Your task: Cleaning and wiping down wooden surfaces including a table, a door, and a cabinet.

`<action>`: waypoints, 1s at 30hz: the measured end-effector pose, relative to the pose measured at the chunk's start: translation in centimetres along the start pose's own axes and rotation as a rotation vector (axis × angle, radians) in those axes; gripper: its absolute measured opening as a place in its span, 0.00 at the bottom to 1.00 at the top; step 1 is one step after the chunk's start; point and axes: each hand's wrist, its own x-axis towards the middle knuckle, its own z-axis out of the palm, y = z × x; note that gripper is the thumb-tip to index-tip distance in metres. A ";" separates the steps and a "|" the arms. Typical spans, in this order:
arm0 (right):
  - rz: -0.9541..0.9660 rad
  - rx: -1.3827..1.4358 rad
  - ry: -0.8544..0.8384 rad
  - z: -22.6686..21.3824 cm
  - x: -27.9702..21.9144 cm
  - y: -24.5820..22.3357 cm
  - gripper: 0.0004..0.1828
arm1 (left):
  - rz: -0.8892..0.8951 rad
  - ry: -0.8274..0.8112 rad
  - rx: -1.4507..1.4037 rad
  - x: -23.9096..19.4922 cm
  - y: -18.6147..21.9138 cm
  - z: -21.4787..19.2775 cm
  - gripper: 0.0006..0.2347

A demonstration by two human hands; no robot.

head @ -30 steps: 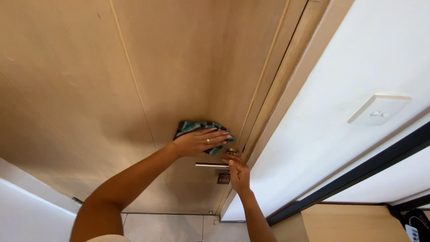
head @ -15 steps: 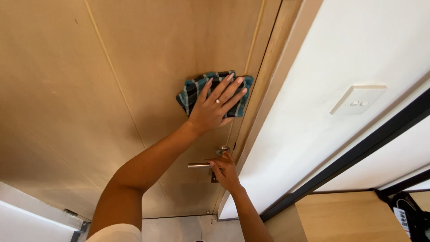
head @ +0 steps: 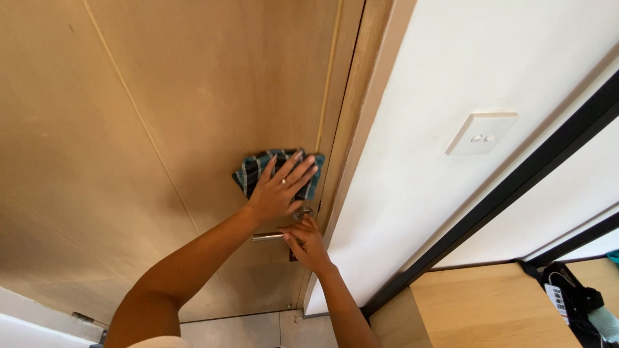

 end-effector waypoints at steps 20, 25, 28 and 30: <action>-0.125 -0.030 0.351 1.9 2.0 -4.2 0.29 | -0.470 0.073 -0.426 -6.1 -1.2 -4.6 0.28; -0.405 -0.004 0.483 4.6 5.6 -8.4 0.46 | -0.490 0.139 -1.321 -4.6 1.7 -9.8 0.24; -0.390 0.084 0.512 6.0 7.6 -9.2 0.39 | -0.544 0.167 -1.488 -4.7 -0.8 -11.9 0.25; -0.437 0.139 0.584 6.2 9.0 -9.5 0.32 | -0.422 0.347 -1.437 -5.2 -2.3 -13.0 0.29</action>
